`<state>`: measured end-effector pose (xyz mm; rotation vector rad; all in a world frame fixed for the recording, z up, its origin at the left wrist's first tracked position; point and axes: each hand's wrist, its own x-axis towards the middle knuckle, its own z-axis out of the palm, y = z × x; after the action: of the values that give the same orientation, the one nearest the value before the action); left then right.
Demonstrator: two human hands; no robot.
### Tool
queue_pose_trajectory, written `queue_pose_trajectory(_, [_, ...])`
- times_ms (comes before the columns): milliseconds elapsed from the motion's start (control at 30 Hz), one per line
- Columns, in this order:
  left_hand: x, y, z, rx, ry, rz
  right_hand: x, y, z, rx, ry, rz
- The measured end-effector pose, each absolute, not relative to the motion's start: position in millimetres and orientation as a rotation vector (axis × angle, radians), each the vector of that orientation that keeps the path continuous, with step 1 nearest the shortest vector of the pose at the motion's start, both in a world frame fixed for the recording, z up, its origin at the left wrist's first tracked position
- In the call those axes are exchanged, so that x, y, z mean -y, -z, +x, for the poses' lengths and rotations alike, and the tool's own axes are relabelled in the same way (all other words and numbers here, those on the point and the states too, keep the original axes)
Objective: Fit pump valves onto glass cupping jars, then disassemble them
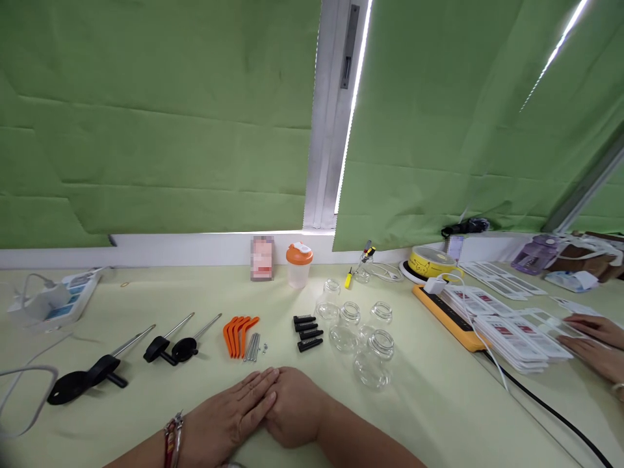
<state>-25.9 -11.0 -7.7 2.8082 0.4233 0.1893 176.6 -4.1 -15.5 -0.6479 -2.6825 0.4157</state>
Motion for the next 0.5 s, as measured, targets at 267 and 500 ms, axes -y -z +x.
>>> queue_pose_trajectory(267, [9.2, -8.0, -23.7, -0.396, -0.029, 2.723, -16.6, -3.0, 217.1, 2.477, 0.175, -1.531])
queue_pose_trajectory(500, [9.2, -8.6, -23.5, -0.424, 0.000, 2.693, -30.3, 11.7, 222.1, 2.448, 0.120, -1.741])
